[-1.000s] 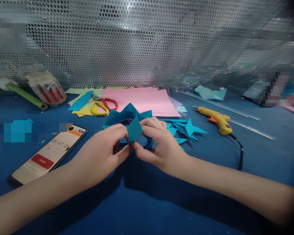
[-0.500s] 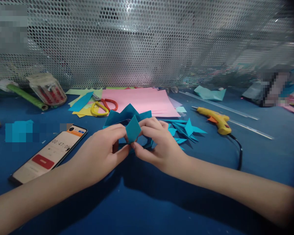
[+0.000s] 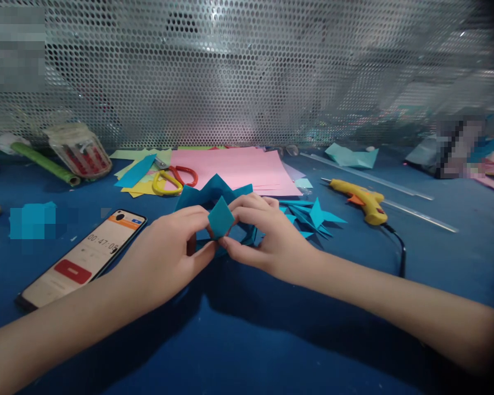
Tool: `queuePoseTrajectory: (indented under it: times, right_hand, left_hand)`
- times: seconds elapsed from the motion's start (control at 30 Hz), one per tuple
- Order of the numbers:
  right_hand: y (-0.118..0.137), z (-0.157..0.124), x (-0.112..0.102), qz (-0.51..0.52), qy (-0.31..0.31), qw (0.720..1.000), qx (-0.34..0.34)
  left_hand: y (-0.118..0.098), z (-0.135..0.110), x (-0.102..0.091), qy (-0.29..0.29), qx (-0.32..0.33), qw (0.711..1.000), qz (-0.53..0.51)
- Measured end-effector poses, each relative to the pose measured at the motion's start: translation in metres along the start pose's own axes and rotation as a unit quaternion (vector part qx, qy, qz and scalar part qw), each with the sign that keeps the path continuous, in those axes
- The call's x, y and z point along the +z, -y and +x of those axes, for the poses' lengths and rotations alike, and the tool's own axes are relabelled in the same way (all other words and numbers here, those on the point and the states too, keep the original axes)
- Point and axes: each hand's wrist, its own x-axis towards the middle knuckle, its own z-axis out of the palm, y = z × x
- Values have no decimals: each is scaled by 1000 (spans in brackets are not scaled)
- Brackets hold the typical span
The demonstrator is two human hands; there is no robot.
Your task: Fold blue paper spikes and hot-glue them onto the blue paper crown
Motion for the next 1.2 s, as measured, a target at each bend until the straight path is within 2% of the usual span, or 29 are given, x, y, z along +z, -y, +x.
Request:
queuePoseTrajectory:
  times: [0.17, 0.27, 0.6, 0.97, 1.07, 1.2]
  right_hand:
    - [-8, 9, -15, -10, 83, 997, -3]
    - [-13, 11, -19, -15, 103, 995, -5]
    - [-12, 10, -15, -27, 120, 992, 7]
    - [-12, 8, -12, -42, 105, 994, 5]
    - [-13, 8, -12, -47, 99, 994, 1]
    - [-15, 7, -8, -56, 70, 996, 10]
  left_hand:
    - [-1, 2, -7, -28, -23, 999, 26]
    - [0, 2, -7, -31, -30, 999, 31]
    - [6, 4, -2, 17, -36, 999, 21]
    - [9, 3, 4, 17, -32, 999, 15]
    - [10, 0, 8, -11, -33, 999, -8]
    - [1, 3, 7, -130, -52, 987, -77]
